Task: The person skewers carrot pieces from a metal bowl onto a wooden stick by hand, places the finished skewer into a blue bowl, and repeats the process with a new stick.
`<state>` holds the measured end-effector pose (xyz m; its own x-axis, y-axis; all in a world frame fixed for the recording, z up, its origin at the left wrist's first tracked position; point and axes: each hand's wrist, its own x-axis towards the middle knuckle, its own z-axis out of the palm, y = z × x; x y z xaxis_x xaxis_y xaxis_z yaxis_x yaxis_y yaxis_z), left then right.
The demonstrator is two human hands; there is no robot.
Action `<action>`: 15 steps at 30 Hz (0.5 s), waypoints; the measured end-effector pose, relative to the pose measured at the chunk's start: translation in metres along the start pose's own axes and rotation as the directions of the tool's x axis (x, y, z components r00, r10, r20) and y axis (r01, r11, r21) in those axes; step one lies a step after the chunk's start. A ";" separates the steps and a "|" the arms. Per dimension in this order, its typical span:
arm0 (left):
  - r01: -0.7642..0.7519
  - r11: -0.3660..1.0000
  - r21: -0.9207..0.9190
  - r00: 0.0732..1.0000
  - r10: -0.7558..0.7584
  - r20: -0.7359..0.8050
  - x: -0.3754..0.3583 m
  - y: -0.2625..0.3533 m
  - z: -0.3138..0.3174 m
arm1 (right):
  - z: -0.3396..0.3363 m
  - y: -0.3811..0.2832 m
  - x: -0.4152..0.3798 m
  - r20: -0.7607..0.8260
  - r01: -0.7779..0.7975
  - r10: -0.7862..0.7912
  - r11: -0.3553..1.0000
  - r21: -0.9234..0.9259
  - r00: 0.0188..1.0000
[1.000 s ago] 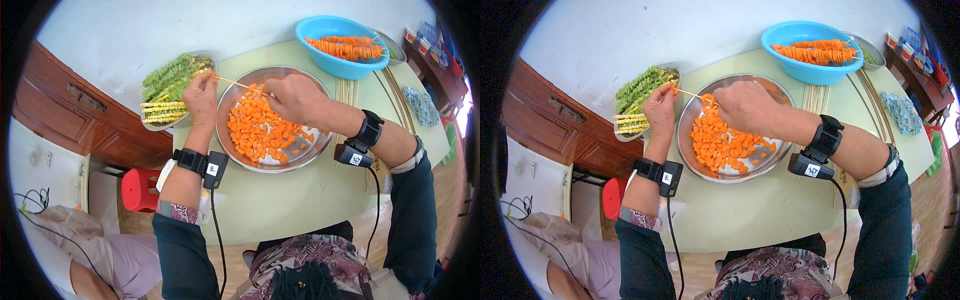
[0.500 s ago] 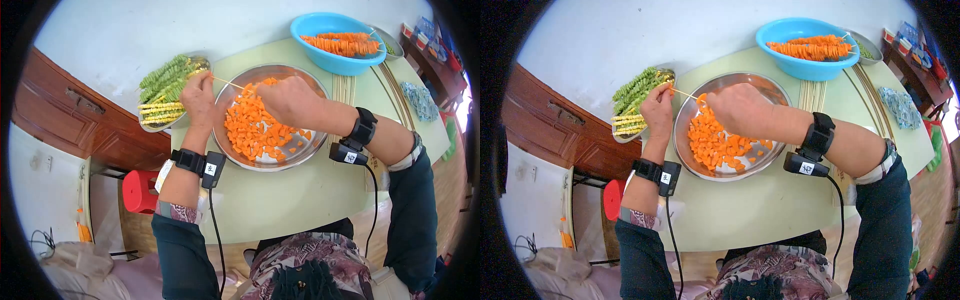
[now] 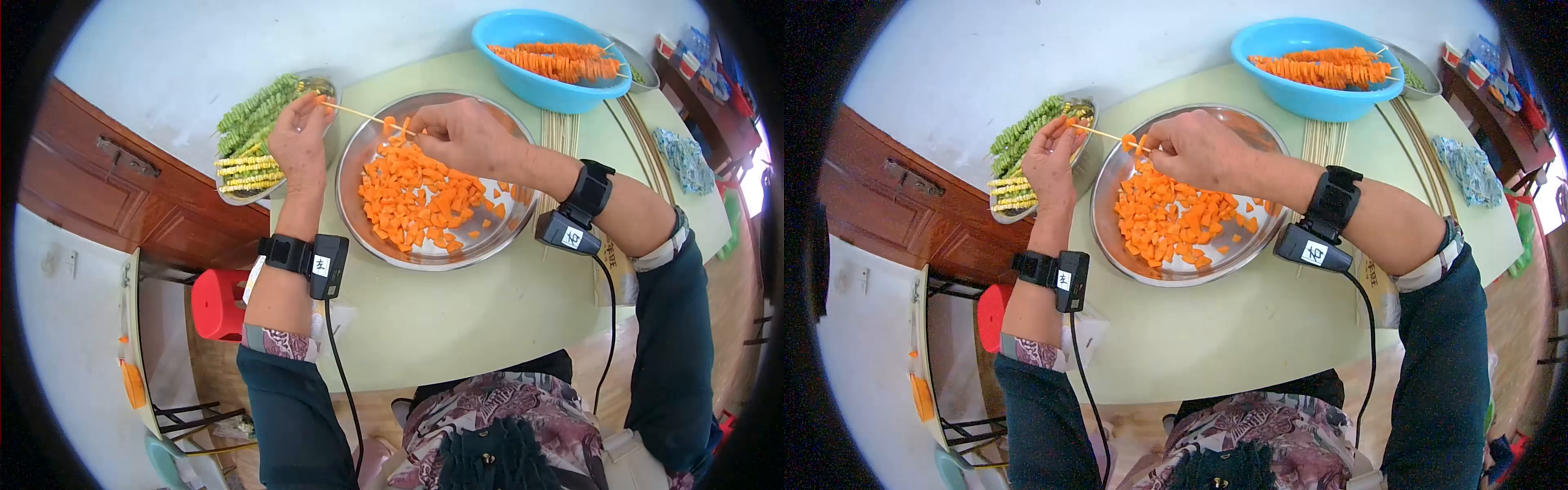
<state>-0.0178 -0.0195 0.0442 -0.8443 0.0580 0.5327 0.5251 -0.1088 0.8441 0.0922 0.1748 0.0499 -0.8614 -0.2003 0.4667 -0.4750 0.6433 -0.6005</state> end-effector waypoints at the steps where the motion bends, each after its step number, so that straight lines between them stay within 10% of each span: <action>1: 0.027 1.000 -0.014 1.000 -0.027 -0.010 0.000 0.001 0.000 | -0.001 -0.004 -0.001 0.003 -0.016 0.016 0.999 -0.035 1.000; 15: 0.002 1.000 -0.024 1.000 -0.003 -0.004 0.002 -0.001 -0.004 | 0.001 -0.006 -0.005 0.036 0.006 0.001 0.978 -0.210 0.999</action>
<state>-0.0199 -0.0237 0.0443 -0.8461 0.0542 0.5303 0.5203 -0.1325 0.8437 0.0995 0.1710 0.0506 -0.8679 -0.2257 0.4425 -0.4320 0.7828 -0.4480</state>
